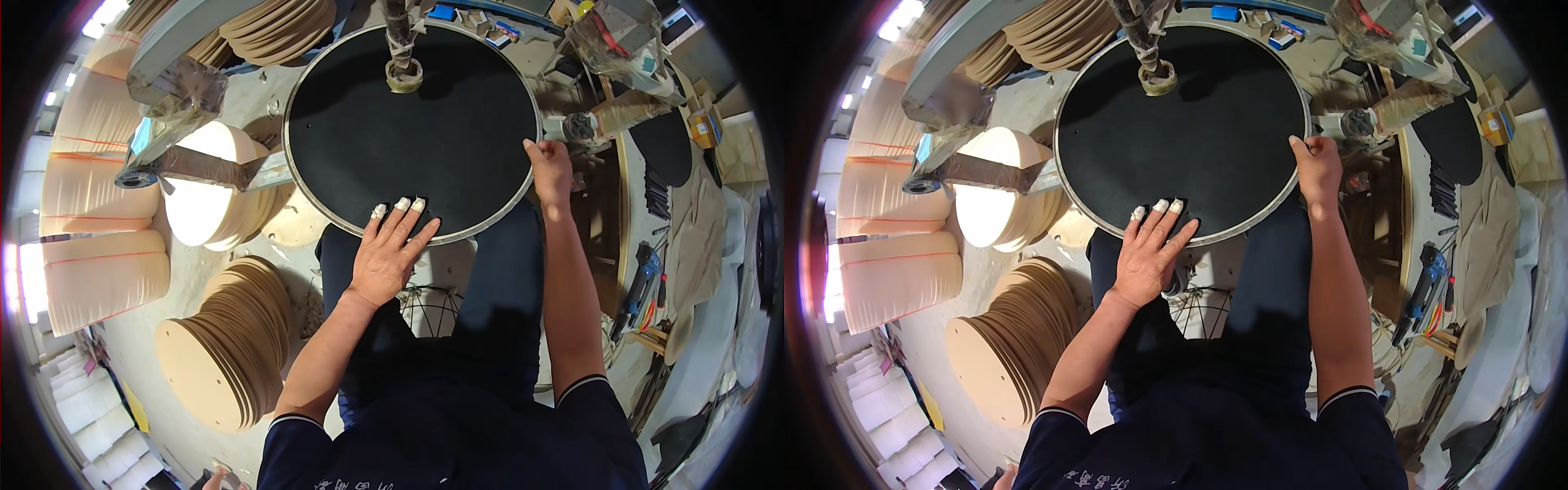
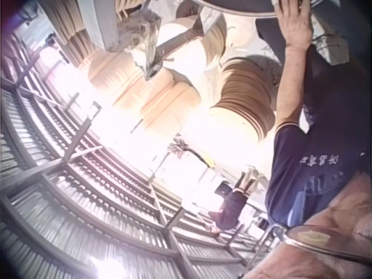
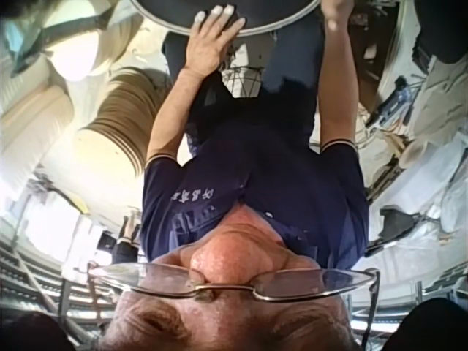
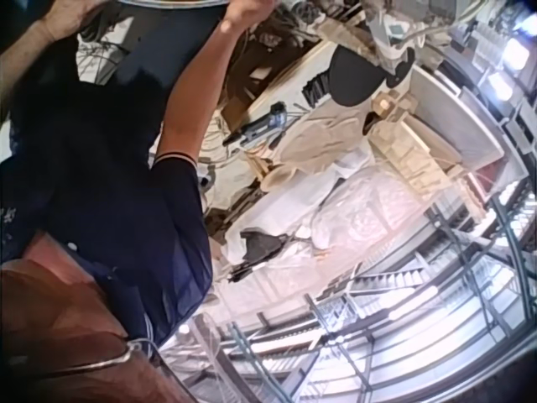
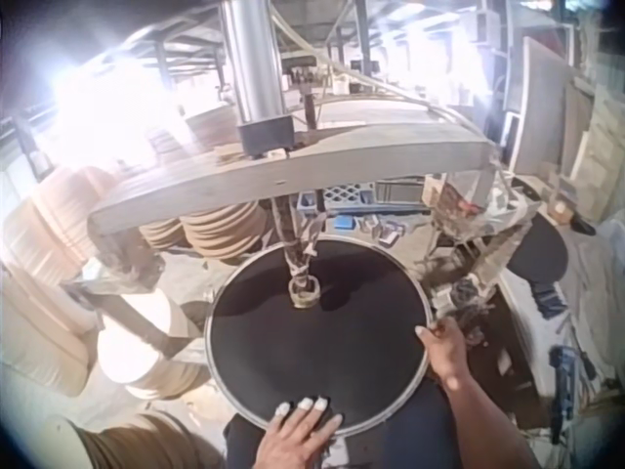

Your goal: The person is using a pneumatic stapler to attach a circular black fabric cover to a wooden seat base mounted on a rotating assembly jig.

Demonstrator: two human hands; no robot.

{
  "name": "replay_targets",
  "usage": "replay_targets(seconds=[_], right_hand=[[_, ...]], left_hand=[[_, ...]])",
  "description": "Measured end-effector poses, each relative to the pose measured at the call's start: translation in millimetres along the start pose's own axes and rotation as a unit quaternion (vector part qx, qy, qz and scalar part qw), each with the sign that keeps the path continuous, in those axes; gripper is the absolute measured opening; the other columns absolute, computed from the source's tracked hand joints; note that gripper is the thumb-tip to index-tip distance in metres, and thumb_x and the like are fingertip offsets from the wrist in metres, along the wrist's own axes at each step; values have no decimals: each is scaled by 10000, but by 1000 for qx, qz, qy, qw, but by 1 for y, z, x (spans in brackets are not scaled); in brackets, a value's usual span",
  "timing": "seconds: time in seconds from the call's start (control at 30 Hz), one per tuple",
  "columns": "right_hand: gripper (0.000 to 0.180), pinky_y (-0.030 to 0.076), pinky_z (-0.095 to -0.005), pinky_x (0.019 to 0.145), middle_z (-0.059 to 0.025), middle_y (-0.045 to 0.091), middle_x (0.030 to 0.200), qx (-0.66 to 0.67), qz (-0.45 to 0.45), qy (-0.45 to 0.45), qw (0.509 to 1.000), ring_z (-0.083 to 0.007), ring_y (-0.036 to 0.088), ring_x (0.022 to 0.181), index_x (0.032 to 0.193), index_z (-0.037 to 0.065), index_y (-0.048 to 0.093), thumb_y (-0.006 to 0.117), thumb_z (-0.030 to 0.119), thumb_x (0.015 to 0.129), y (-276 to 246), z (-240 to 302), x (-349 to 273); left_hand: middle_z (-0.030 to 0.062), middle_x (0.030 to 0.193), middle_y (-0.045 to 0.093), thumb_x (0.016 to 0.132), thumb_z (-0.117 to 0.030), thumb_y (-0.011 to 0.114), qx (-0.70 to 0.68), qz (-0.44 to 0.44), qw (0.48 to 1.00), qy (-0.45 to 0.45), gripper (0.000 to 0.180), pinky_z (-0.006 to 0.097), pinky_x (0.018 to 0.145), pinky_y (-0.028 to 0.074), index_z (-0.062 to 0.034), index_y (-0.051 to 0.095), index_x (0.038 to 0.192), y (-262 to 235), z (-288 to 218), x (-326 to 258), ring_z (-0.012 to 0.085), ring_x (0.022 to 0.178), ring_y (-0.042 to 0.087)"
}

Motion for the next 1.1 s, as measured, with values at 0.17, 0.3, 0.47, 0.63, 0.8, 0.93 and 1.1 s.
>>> replay_targets(seconds=[0.17,0.3,0.47,0.63,0.8,0.93,1.1], right_hand=[[439,473,-267,740,-16,620,889,-10,-13,-23,1000,-108,555,794,1073,-26,653,839,332,900,-2,7,-2],[446,468,-261,732,-9,613,882,-14,-14,-24,1000,-102,549,787,1075,-25,650,842,336,897,-2,4,0],[451,451,-242,697,9,594,868,-15,-10,-23,1000,-85,526,758,1078,-23,644,847,336,895,-1,6,-2],[458,446,-241,689,13,586,863,-4,-12,-29,1000,-79,515,751,1084,-23,639,851,335,893,0,0,1],[496,514,-316,817,-61,646,922,5,-4,5,1000,-169,613,842,1102,-14,661,849,377,862,-1,1,-3],[491,508,-302,814,-55,642,924,9,-4,2,1000,-157,602,836,1102,-12,655,851,369,862,1,-1,-2],[482,503,-286,803,-43,637,935,50,5,11,999,-130,579,837,1100,-14,655,865,344,855,10,-3,-2]], left_hand=[[102,1599,478,836,-77,704,4,-1,1000,-7,708,525,1217,325,-236,569,1513,1,0,0,296,1478,443],[99,1600,477,845,-84,707,1,0,1000,-12,695,534,1216,324,-236,571,1510,2,0,1,299,1481,439],[85,1598,483,875,-110,711,-3,-3,1000,-22,651,554,1218,302,-231,579,1501,3,1,-1,294,1482,436],[61,1594,493,875,-121,716,-2,-8,1000,-22,639,561,1221,290,-224,587,1492,3,0,0,291,1482,435],[32,1588,505,864,-121,725,-2,-17,1000,-15,648,568,1223,285,-210,586,1491,2,-1,-1,278,1479,440],[27,1576,521,855,-118,726,-3,-11,1000,-12,660,574,1226,278,-199,581,1493,3,0,-2,267,1471,451],[48,1572,523,839,-118,730,6,-5,1000,-9,679,582,1223,274,-210,580,1495,0,2,-4,272,1464,458]])
Point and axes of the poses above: each hand's wrist, its own x-axis towards the middle knuckle, its own y-axis out of the palm, z = x × y, the point moved 7 cm from there along x, towards the middle knuckle
